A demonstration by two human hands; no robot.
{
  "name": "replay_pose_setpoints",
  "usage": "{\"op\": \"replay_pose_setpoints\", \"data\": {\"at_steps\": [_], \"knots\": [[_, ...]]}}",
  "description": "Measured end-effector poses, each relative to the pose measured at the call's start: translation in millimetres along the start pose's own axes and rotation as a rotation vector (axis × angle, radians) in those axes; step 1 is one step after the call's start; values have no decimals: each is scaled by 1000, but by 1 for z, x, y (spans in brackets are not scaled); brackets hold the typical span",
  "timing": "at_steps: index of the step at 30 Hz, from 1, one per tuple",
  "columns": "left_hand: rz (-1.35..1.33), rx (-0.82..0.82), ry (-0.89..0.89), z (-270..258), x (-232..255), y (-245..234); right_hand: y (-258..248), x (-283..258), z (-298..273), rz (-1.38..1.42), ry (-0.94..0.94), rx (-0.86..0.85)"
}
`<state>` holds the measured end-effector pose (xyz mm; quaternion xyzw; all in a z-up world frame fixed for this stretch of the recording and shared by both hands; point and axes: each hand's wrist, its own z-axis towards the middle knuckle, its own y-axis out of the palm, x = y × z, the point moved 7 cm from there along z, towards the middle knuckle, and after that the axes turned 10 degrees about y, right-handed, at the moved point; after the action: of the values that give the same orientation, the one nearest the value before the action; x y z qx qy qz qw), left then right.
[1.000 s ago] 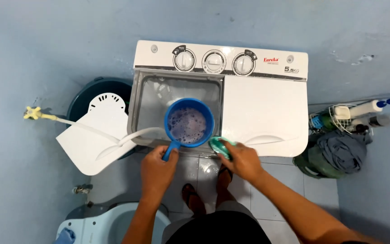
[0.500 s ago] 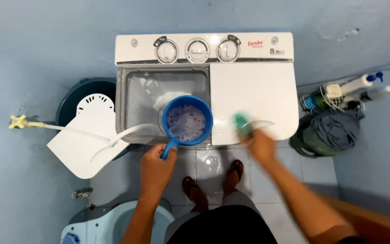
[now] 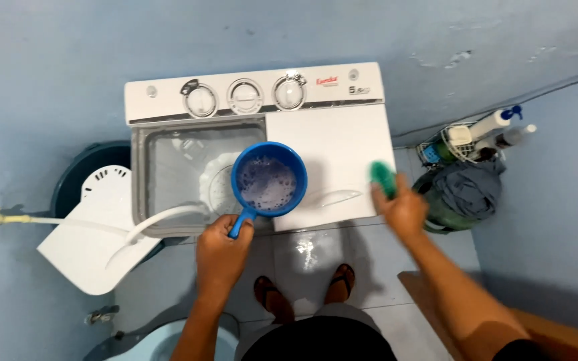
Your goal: The recorder scrubs and cleans the surfaces and interior of a twin-tub washing machine using a brush and soapy water.
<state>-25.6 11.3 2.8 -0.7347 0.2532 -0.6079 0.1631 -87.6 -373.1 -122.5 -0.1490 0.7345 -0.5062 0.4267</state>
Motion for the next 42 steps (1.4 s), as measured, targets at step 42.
{"op": "replay_pose_setpoints", "data": {"at_steps": [42], "knots": [[13,176,-186,-42,10,44,-14,-22,121,-86,-360,2]]}}
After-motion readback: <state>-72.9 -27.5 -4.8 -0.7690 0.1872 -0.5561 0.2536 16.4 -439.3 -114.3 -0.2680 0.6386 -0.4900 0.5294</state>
